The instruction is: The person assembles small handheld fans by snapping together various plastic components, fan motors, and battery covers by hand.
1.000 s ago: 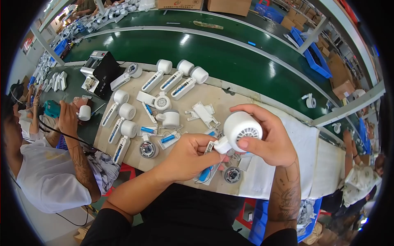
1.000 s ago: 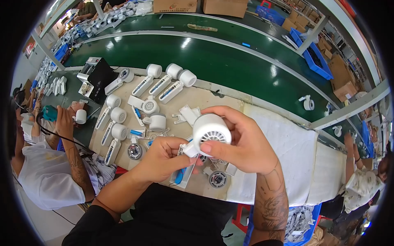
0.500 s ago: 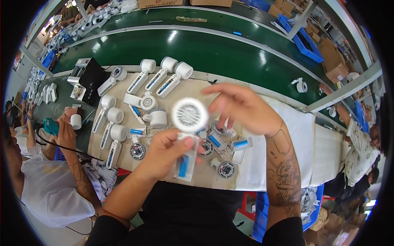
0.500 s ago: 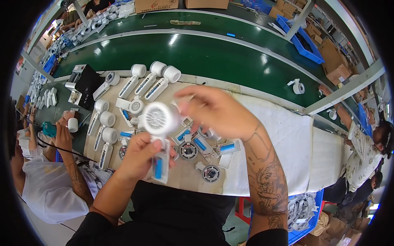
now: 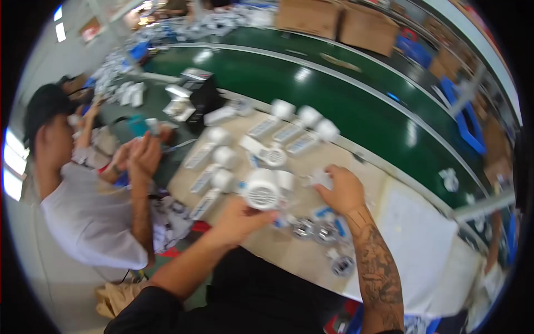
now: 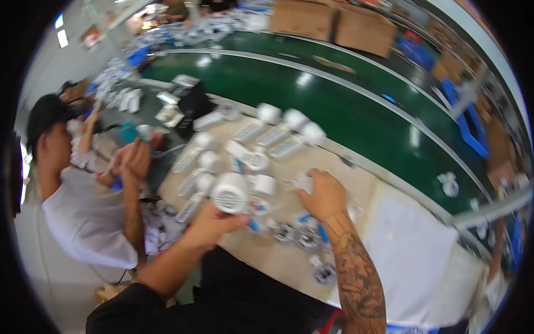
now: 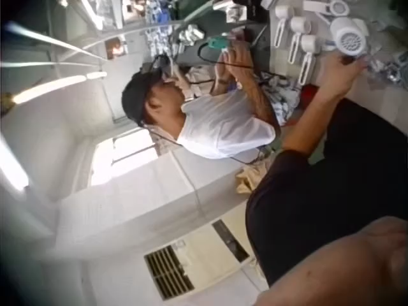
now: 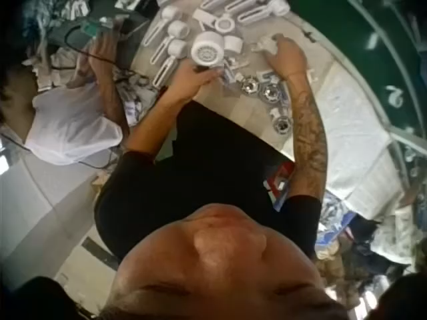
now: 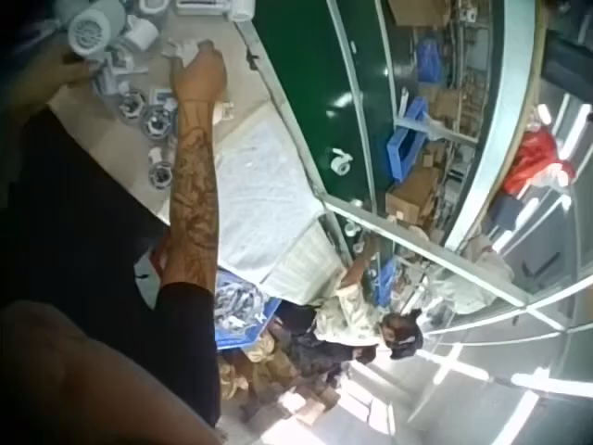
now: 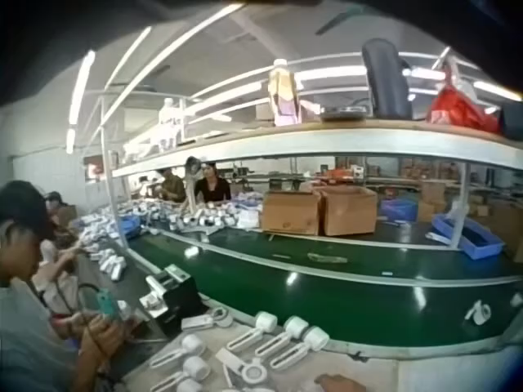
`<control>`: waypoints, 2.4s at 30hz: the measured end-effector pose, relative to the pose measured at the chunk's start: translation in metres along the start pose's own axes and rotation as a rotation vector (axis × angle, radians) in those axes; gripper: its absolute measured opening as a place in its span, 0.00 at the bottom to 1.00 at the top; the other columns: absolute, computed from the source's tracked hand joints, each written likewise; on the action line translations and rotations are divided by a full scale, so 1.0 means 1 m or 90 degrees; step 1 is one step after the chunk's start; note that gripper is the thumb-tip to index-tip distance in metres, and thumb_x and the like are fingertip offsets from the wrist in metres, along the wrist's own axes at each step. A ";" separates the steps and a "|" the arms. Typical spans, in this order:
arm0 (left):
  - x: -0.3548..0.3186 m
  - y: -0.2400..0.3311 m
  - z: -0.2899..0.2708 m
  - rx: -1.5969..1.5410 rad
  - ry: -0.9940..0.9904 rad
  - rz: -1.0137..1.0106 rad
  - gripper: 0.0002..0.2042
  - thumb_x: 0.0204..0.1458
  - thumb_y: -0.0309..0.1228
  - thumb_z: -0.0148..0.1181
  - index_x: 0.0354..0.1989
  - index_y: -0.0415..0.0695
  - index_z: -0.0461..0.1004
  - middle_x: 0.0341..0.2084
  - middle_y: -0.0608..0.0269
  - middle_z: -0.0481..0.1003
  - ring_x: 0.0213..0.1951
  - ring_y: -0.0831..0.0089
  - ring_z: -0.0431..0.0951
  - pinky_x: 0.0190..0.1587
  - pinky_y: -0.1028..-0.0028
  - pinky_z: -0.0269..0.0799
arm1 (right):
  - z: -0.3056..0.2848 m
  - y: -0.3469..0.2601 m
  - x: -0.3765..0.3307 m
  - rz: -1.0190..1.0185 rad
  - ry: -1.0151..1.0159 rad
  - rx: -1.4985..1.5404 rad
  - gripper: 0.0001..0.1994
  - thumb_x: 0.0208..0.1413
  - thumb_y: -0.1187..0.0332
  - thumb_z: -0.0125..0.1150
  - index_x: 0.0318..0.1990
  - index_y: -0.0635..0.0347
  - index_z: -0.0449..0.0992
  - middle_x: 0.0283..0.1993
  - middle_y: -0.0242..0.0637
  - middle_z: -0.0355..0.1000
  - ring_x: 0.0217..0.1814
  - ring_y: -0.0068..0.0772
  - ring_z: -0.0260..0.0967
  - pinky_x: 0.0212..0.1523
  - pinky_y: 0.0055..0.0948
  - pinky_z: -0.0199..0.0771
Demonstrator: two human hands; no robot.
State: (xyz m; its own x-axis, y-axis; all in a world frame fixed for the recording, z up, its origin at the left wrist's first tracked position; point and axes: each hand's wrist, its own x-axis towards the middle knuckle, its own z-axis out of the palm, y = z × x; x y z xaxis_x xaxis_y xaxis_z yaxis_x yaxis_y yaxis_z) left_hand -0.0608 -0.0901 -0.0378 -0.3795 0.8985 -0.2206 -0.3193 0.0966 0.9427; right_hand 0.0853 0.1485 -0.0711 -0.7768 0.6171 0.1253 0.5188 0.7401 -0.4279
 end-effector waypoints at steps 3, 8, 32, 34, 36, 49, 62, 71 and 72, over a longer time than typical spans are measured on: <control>0.006 -0.021 0.002 -0.020 -0.037 0.074 0.14 0.54 0.26 0.67 0.49 0.39 0.78 0.42 0.67 0.80 0.43 0.80 0.77 0.48 0.75 0.74 | 0.019 -0.006 0.015 0.002 -0.014 -0.025 0.30 0.40 0.63 0.75 0.51 0.60 0.69 0.41 0.52 0.75 0.46 0.56 0.74 0.46 0.47 0.75; 0.006 -0.020 0.009 -0.096 -0.063 0.067 0.15 0.54 0.31 0.69 0.48 0.38 0.79 0.39 0.68 0.80 0.39 0.85 0.75 0.44 0.80 0.73 | 0.017 -0.002 0.028 0.007 -0.104 -0.018 0.29 0.37 0.68 0.71 0.51 0.62 0.70 0.40 0.52 0.74 0.45 0.56 0.73 0.47 0.46 0.74; 0.028 0.001 0.020 -0.344 -0.102 -0.003 0.25 0.66 0.46 0.42 0.56 0.36 0.71 0.43 0.58 0.79 0.40 0.73 0.79 0.45 0.73 0.73 | -0.047 -0.111 -0.112 -0.211 0.276 0.180 0.13 0.48 0.74 0.67 0.43 0.62 0.78 0.61 0.64 0.67 0.61 0.57 0.70 0.62 0.42 0.70; 0.026 0.008 0.037 -0.326 -0.086 -0.028 0.25 0.66 0.47 0.41 0.58 0.37 0.70 0.46 0.58 0.79 0.45 0.72 0.79 0.47 0.73 0.73 | -0.045 -0.109 -0.111 -0.280 0.259 0.135 0.17 0.49 0.75 0.67 0.49 0.60 0.79 0.61 0.60 0.68 0.61 0.54 0.71 0.61 0.43 0.71; 0.021 0.012 0.045 -0.348 -0.104 -0.029 0.26 0.66 0.48 0.40 0.59 0.38 0.70 0.49 0.57 0.78 0.49 0.71 0.79 0.49 0.72 0.73 | -0.043 -0.104 -0.113 -0.266 0.233 0.117 0.19 0.50 0.76 0.67 0.51 0.59 0.78 0.63 0.55 0.67 0.63 0.54 0.69 0.63 0.47 0.69; 0.013 0.009 0.053 -0.211 -0.079 0.046 0.14 0.60 0.31 0.62 0.52 0.40 0.75 0.33 0.72 0.78 0.29 0.89 0.69 0.30 0.83 0.63 | -0.021 -0.073 -0.129 -0.178 0.316 0.192 0.38 0.52 0.51 0.67 0.63 0.73 0.64 0.64 0.60 0.65 0.64 0.59 0.65 0.63 0.47 0.64; -0.016 0.039 -0.008 -0.307 -0.208 0.254 0.20 0.60 0.29 0.61 0.59 0.37 0.68 0.52 0.60 0.77 0.54 0.76 0.74 0.59 0.73 0.69 | 0.010 -0.119 -0.112 -0.033 0.193 0.578 0.26 0.66 0.47 0.50 0.29 0.64 0.70 0.22 0.34 0.68 0.16 0.22 0.61 0.18 0.22 0.62; -0.024 0.032 -0.022 -0.374 -0.168 0.172 0.21 0.61 0.31 0.60 0.61 0.38 0.66 0.54 0.59 0.75 0.55 0.74 0.74 0.61 0.70 0.69 | -0.001 -0.136 -0.090 -0.051 0.156 0.489 0.24 0.64 0.48 0.53 0.28 0.63 0.69 0.19 0.32 0.65 0.18 0.20 0.60 0.19 0.21 0.57; -0.026 0.031 -0.024 -0.411 -0.172 0.137 0.21 0.62 0.31 0.59 0.61 0.38 0.66 0.54 0.58 0.75 0.55 0.73 0.75 0.60 0.70 0.70 | -0.003 -0.135 -0.089 -0.096 0.097 0.439 0.24 0.64 0.48 0.53 0.28 0.63 0.69 0.20 0.32 0.66 0.19 0.20 0.60 0.19 0.21 0.57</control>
State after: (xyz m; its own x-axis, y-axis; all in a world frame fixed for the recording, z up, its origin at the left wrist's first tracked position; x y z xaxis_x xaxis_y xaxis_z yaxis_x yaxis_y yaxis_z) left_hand -0.0814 -0.1206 -0.0092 -0.2900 0.9516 0.1013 -0.7415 -0.2904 0.6048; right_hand 0.0856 -0.0061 -0.0217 -0.7376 0.5895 0.3293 0.0275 0.5136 -0.8576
